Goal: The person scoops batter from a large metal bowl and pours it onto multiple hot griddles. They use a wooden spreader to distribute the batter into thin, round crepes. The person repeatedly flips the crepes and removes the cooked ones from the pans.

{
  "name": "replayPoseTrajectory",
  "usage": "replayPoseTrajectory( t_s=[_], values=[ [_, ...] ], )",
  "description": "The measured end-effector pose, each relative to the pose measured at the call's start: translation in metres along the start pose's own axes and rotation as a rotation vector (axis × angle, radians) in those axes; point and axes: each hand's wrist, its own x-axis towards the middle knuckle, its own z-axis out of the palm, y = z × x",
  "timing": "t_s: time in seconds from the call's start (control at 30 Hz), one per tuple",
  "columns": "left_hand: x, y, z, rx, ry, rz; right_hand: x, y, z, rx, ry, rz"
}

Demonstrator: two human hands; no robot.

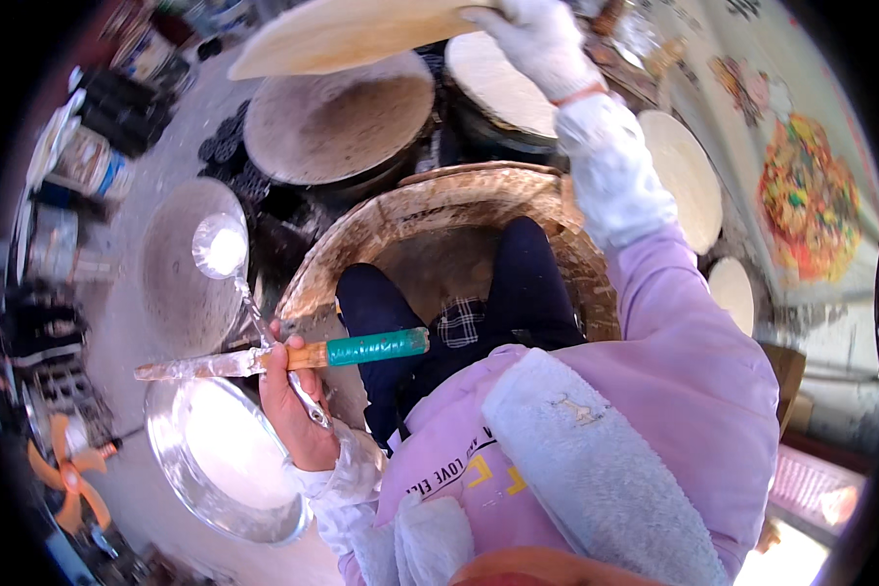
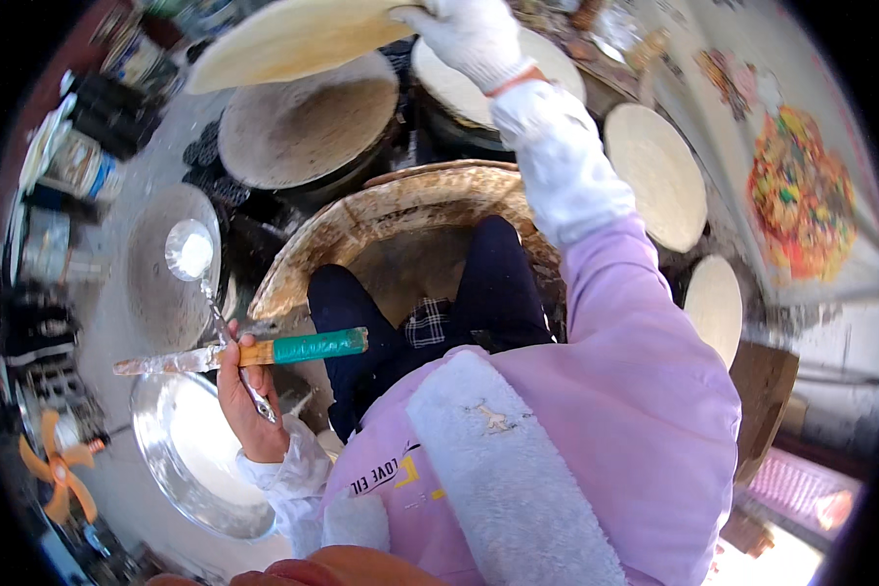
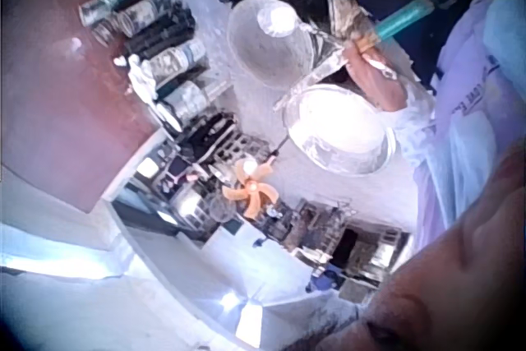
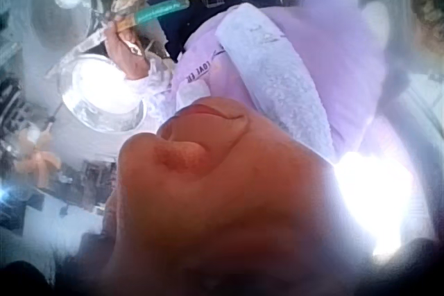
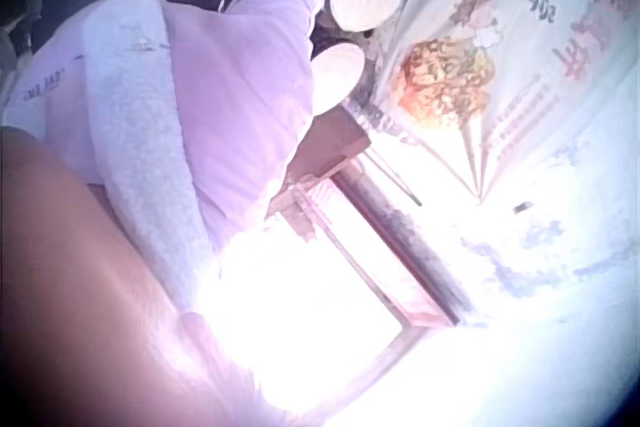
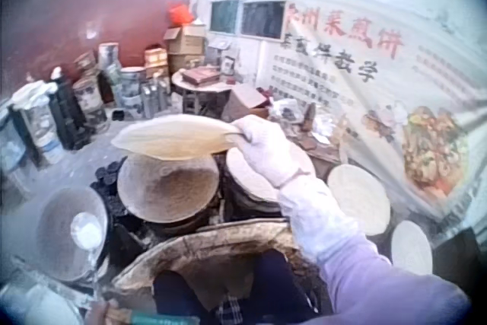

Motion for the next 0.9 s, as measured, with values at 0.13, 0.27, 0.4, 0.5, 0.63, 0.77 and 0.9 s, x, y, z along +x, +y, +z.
replayPoseTrajectory(
  t_s=[0.13, 0.27, 0.4, 0.5, 0.63, 0.77, 0.9],
  values=[
    [0.017, -0.02, 0.039, 0.046, -0.179, -0.101, -0.062, -0.044, -0.136, -0.242, 0.062, 0.147],
    [0.027, -0.037, 0.078, 0.093, -0.411, -0.305, -0.155, -0.069, -0.23, -0.423, 0.012, 0.27],
    [0.027, -0.072, 0.141, 0.196, -0.632, -0.493, -0.243, -0.101, -0.304, -0.64, -0.145, 0.531],
    [-0.012, -0.052, 0.159, 0.372, -0.757, -0.584, -0.321, -0.187, -0.369, -0.802, -0.116, 0.84],
    [-0.074, -0.029, 0.177, 0.653, -1.148, -0.448, -0.392, -0.337, -0.459, -0.995, 0.282, 1.136],
    [-0.058, -0.019, 0.162, 0.766, -1.695, -0.043, -0.457, -0.503, -0.509, -0.974, 1.073, 1.253],
    [-0.161, 0.017, 0.176, 0.77, -1.394, -0.477, -0.584, -0.668, -0.506, -0.81, 1.766, 1.121]
  ],
)
